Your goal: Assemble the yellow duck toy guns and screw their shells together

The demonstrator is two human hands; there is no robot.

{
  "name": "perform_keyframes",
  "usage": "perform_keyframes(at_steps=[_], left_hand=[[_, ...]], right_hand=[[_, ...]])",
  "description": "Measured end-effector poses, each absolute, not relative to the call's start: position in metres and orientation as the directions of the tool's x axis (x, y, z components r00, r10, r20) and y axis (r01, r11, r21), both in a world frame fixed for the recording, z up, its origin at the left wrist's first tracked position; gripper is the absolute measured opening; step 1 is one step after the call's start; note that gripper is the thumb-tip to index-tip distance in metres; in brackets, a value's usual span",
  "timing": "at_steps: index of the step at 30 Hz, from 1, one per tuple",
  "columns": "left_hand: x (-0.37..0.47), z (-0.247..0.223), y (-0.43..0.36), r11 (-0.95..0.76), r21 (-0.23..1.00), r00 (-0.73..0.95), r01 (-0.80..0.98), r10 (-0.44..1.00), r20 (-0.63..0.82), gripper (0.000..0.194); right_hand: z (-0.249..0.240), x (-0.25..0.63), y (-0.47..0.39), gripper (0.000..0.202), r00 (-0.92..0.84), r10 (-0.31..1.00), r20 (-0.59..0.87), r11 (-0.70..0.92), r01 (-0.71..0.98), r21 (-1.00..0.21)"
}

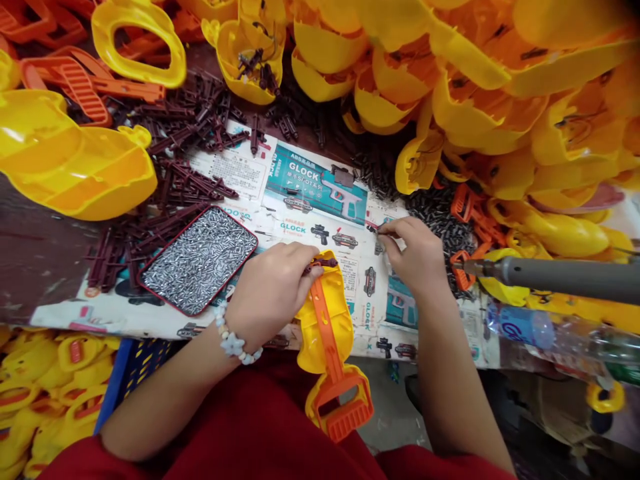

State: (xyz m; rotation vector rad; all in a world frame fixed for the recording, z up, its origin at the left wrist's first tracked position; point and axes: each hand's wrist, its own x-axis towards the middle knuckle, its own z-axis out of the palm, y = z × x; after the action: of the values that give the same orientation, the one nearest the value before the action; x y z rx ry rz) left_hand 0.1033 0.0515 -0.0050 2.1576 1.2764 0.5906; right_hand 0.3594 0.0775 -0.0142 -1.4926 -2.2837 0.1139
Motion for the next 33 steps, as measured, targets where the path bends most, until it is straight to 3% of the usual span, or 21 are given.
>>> perform_keyframes(at_steps=[6, 14, 19, 24, 29, 33], left_hand=[[0.105, -0.005, 0.053, -0.37, 0.671, 0.454, 0.642, 0.889, 0.056, 0.018], [0.098, -0.002, 0.039, -0.428, 0.662, 0.476, 0.615, 0.871, 0.12, 0.018], [0.094, 0.0, 0.028, -0.424, 0.657, 0.446, 0.623, 0.883, 0.147, 0.016], [0.1, -0.003, 0.036, -0.41, 0.641, 0.429, 0.648, 0.893, 0.137, 0.015], [0.103, -0.002, 0.037, -0.366, 0.633, 0.384, 0.682, 0.916, 0.115, 0.015], [0.104, 0.0, 0.035, -0.358, 0.623, 0.367, 0.696, 0.922, 0.12, 0.015]], right_hand=[[0.009, 0.329, 0.049, 0.006, -0.375, 0.896, 0.238, 0.441, 0.816, -0.373], [-0.001, 0.307, 0.043, 0.01, -0.431, 0.89, 0.151, 0.449, 0.766, -0.46], [-0.016, 0.291, 0.05, 0.01, -0.399, 0.903, 0.16, 0.423, 0.76, -0.493], [0.009, 0.293, 0.032, 0.007, -0.308, 0.92, 0.241, 0.391, 0.74, -0.547], [0.03, 0.277, -0.006, 0.012, -0.432, 0.894, 0.119, 0.406, 0.668, -0.624], [0.022, 0.267, -0.017, 0.013, -0.402, 0.901, 0.161, 0.414, 0.691, -0.593]])
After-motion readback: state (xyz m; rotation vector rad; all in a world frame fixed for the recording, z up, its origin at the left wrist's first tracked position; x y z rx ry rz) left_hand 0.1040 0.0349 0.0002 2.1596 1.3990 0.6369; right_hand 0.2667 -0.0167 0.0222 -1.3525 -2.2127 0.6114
